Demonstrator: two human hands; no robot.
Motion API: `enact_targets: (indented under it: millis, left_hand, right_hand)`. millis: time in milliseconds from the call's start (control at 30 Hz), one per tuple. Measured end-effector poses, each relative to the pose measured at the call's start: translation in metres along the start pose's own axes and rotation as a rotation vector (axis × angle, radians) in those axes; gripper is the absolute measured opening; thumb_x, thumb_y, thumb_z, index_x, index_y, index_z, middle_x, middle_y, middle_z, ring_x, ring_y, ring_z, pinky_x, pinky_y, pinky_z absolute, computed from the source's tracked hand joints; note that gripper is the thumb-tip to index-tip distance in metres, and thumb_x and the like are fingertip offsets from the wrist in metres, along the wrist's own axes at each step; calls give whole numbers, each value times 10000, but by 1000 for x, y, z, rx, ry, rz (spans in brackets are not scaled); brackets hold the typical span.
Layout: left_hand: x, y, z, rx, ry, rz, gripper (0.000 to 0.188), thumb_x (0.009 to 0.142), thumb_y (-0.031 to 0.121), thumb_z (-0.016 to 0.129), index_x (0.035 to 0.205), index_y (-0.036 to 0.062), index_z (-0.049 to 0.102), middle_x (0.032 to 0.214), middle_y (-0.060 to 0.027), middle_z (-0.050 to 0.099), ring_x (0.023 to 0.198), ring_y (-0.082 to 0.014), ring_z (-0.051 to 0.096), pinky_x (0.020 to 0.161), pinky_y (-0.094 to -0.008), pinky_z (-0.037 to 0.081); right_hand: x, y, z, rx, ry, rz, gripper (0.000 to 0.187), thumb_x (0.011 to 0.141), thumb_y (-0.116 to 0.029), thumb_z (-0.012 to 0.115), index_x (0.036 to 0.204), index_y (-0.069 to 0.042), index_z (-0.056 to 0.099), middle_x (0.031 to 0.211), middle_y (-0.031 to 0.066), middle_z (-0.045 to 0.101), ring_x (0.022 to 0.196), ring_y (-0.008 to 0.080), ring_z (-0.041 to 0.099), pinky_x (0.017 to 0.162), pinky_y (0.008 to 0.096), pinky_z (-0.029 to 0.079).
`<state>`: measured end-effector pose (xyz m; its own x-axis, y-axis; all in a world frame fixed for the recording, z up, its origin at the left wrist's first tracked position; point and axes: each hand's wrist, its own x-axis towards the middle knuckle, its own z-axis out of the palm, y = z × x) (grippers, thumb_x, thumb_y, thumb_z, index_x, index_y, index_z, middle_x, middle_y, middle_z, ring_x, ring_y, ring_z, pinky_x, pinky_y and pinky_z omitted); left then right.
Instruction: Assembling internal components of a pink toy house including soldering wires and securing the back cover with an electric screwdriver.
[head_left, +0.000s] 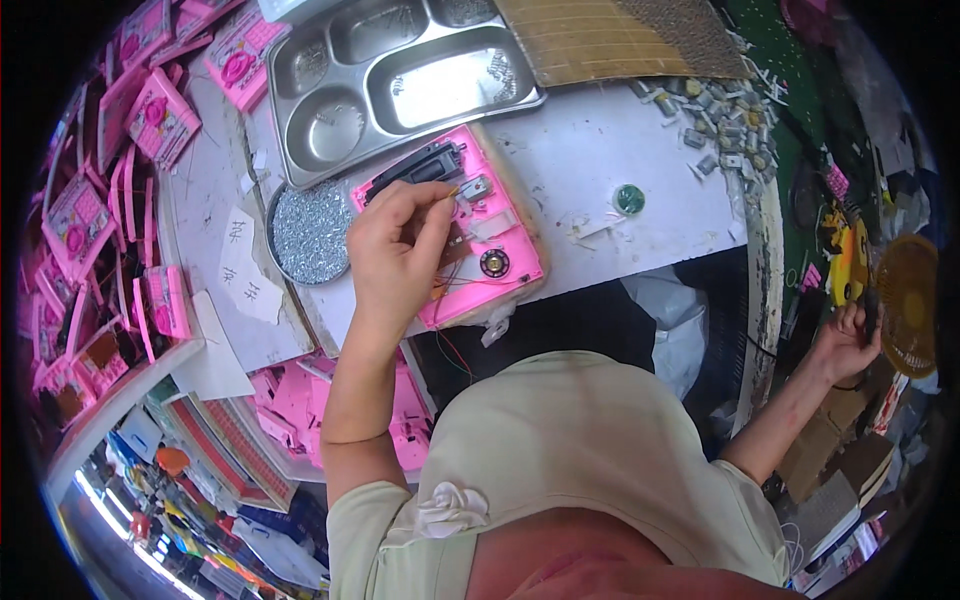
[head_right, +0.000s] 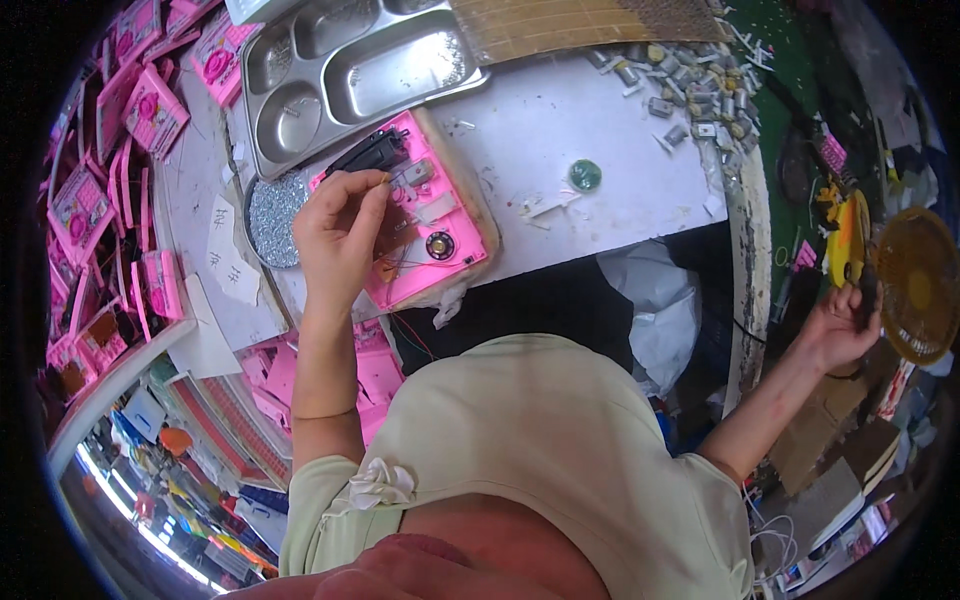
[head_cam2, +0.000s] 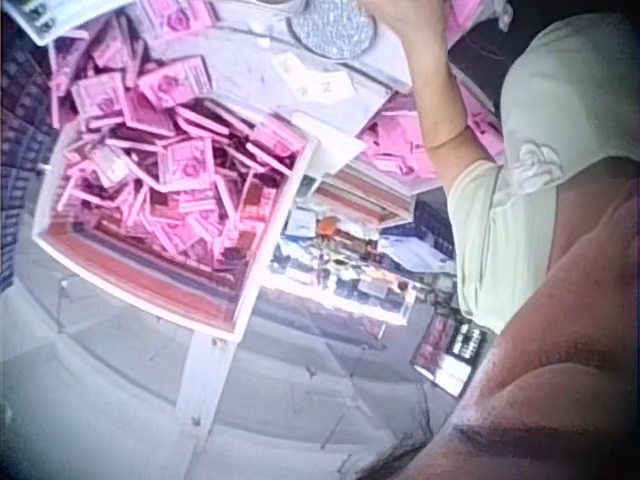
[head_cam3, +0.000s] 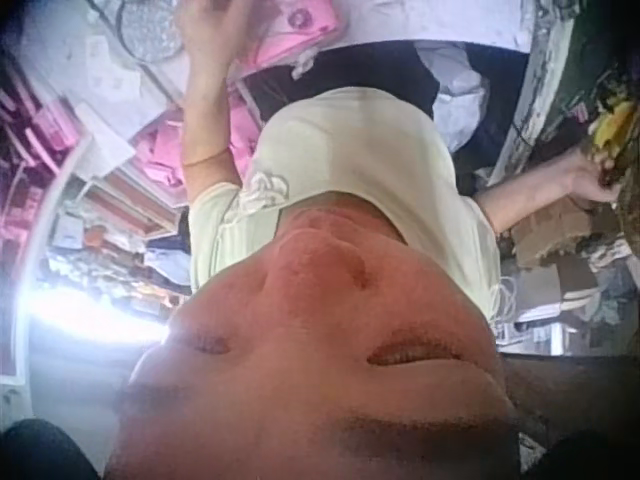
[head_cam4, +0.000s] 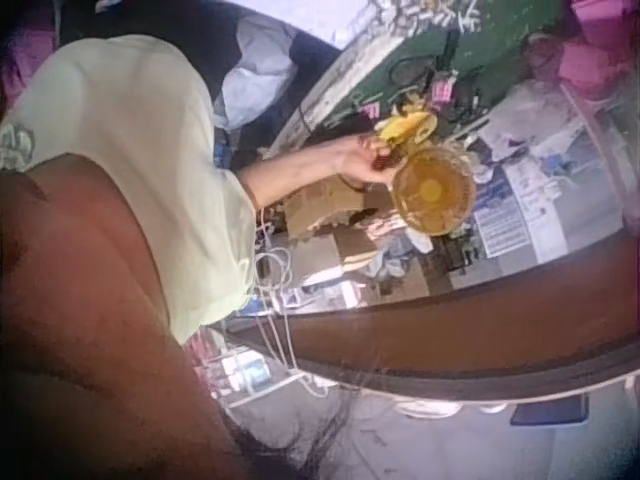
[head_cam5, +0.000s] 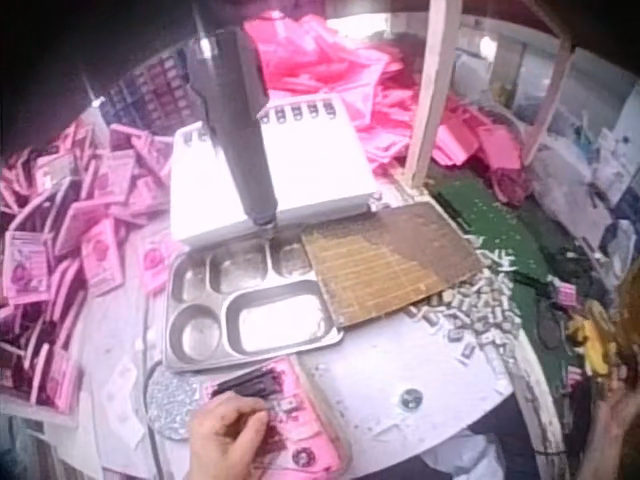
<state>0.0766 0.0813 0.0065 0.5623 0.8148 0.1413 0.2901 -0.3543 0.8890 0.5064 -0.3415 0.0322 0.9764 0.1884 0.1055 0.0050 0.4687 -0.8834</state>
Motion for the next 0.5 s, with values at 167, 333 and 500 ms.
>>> enact_targets:
  millis: [167,333,500]
  left_hand:
    - [-1,20,9,147,-1,17,60,835,-16,742,882,-7,705,830,-74,652,701,-136,605,660,-260,475]
    - [5,4,25,429,89,281,159,696,109,817,815,109,711,1027,-48,619,922,-251,530,824,-393,344]
    - [5,2,29,483,95,261,159,697,113,817,813,123,708,1008,-52,588,939,-271,511,812,-403,337]
  right_hand:
    - [-75,78,132,-239,-354,74,317,898,-119,610,1188,7,599,1022,124,642,873,169,578,717,266,488]
    - [-126,131,231,-311,-938,115,289,809,-18,786,1030,-10,599,801,29,594,690,91,537,624,227,415]
    - [-137,153,261,-432,-1129,18,319,780,-18,817,1030,-30,620,803,64,659,623,117,580,564,236,438]
